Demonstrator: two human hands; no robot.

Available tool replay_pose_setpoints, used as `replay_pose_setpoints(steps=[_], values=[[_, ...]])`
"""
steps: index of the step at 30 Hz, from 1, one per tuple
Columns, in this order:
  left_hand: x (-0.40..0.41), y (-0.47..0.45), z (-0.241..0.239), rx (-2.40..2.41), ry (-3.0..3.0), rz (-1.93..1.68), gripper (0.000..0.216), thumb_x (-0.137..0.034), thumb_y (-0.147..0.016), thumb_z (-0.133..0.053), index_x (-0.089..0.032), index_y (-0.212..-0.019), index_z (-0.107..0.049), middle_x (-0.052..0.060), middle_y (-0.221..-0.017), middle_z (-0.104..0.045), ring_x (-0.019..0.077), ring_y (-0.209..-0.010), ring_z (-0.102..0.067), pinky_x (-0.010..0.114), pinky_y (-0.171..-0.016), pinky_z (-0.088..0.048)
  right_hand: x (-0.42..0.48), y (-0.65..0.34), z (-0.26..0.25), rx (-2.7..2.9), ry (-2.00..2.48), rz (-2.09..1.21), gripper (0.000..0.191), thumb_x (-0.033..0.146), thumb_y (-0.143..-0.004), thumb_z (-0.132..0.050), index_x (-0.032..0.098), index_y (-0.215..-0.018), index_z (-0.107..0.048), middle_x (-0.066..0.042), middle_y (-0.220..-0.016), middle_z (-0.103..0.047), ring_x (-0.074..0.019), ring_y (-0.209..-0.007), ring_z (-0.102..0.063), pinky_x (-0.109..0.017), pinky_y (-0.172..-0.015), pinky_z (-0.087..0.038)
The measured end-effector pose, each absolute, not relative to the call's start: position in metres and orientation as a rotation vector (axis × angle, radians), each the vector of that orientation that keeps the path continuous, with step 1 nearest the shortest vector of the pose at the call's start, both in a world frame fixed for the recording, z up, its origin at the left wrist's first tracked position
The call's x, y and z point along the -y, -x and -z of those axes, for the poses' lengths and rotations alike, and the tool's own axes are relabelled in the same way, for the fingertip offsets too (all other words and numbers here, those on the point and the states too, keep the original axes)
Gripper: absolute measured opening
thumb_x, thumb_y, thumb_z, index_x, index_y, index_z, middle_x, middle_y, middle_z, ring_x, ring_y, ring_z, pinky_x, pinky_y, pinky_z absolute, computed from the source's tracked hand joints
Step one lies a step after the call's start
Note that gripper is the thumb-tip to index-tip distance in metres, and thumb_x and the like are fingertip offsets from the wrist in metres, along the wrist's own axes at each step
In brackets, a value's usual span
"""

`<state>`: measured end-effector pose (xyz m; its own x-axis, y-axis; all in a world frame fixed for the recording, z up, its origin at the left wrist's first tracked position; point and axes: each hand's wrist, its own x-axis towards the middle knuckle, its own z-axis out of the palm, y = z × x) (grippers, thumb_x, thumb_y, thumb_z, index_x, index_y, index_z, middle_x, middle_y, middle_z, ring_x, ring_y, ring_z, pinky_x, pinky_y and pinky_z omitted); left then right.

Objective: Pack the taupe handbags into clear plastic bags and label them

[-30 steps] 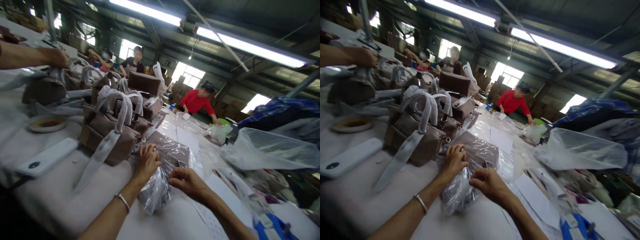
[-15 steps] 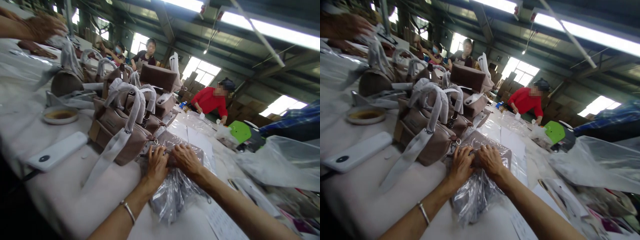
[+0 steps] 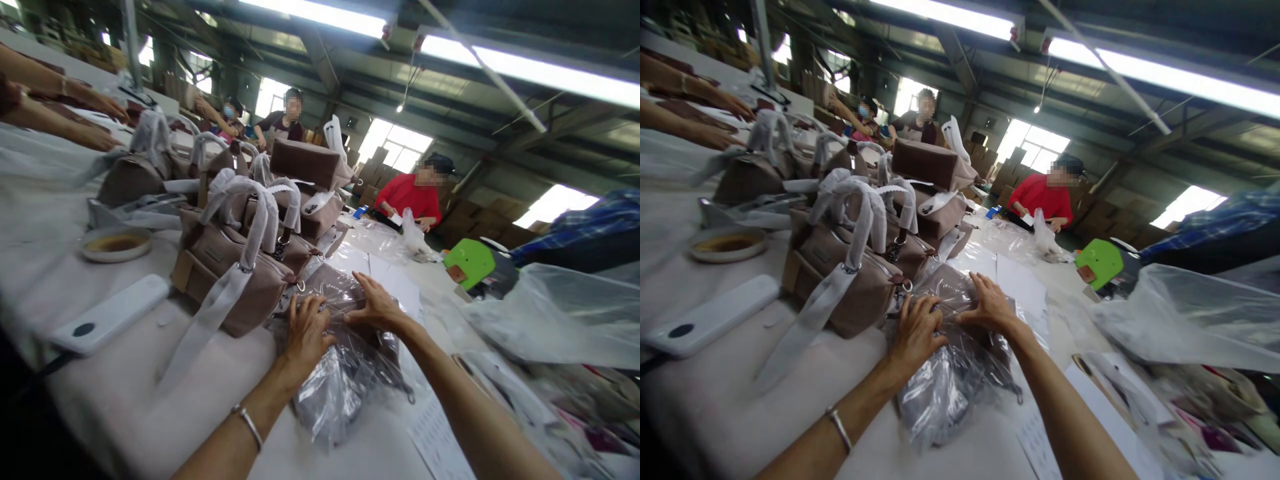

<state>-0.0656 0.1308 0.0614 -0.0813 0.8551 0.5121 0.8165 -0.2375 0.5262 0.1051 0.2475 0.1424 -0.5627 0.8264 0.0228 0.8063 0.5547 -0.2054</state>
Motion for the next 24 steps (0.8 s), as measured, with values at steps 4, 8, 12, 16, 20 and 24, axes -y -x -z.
replay_pose_setpoints(steps=[4,8,12,16,20,24], values=[[-0.13,0.067,-0.065,-1.934,-2.141,-1.176,0.02,-0.02,-0.072,-0.081,-0.021,-0.074,-0.061,0.007,-0.131,-0.061,0.0306,-0.13,-0.048,0.058,-0.118,-0.015,-0.24,-0.103,-0.14,2.659,1.45,-0.236,0.114,0.057,-0.061,-0.084,0.019,-0.154,-0.031,-0.019,-0.159,-0.028,-0.039,-0.147,-0.023,-0.058,-0.118,-0.016],[-0.14,0.071,-0.055,-1.976,-2.211,-1.19,0.019,-0.018,-0.069,-0.08,-0.023,-0.075,-0.062,0.009,-0.132,-0.062,0.0333,-0.127,-0.05,0.061,-0.116,-0.017,-0.241,-0.104,-0.141,2.682,1.421,-0.246,0.113,0.06,-0.063,-0.082,0.025,-0.155,-0.026,-0.012,-0.159,-0.032,-0.0304,-0.145,-0.03,-0.047,-0.119,-0.022],[-0.148,0.071,-0.049,-1.939,-2.234,-1.213,0.018,-0.022,-0.069,-0.078,-0.024,-0.073,-0.061,0.007,-0.131,-0.063,0.0332,-0.128,-0.049,0.062,-0.118,-0.014,-0.242,-0.101,-0.134,2.602,1.435,-0.24,0.12,0.06,-0.052,-0.088,0.026,-0.152,-0.033,-0.012,-0.161,-0.029,-0.0371,-0.149,-0.019,-0.057,-0.12,-0.008],[-0.14,0.08,-0.059,-1.845,-2.15,-1.272,0.015,-0.02,-0.07,-0.076,-0.024,-0.077,-0.063,0.008,-0.134,-0.06,0.0324,-0.13,-0.048,0.055,-0.115,-0.029,-0.235,-0.108,-0.139,2.272,1.364,-0.417,0.102,0.054,-0.049,-0.088,0.028,-0.14,-0.051,-0.006,-0.149,-0.05,-0.0284,-0.14,-0.04,-0.043,-0.119,-0.025],[-0.128,0.097,-0.064,-1.931,-1.808,-1.588,0.026,-0.028,-0.082,-0.063,-0.021,-0.107,-0.061,0.013,-0.139,-0.052,0.0307,-0.134,-0.045,0.049,-0.113,-0.037,-0.221,-0.15,-0.147,1.827,1.474,-0.418,0.087,0.071,-0.074,-0.055,0.016,-0.141,-0.048,-0.015,-0.151,-0.046,-0.0301,-0.138,-0.043,-0.045,-0.115,-0.033],[-0.123,0.102,-0.058,-1.948,-1.618,-1.51,0.046,-0.031,-0.083,-0.058,-0.017,-0.126,-0.052,0.016,-0.14,-0.051,0.0319,-0.14,-0.039,0.051,-0.117,-0.032,-0.211,-0.208,-0.125,1.464,1.687,-0.499,0.104,0.083,-0.059,-0.054,0.006,-0.13,-0.054,-0.029,-0.135,-0.055,-0.0426,-0.123,-0.056,-0.053,-0.101,-0.046]])
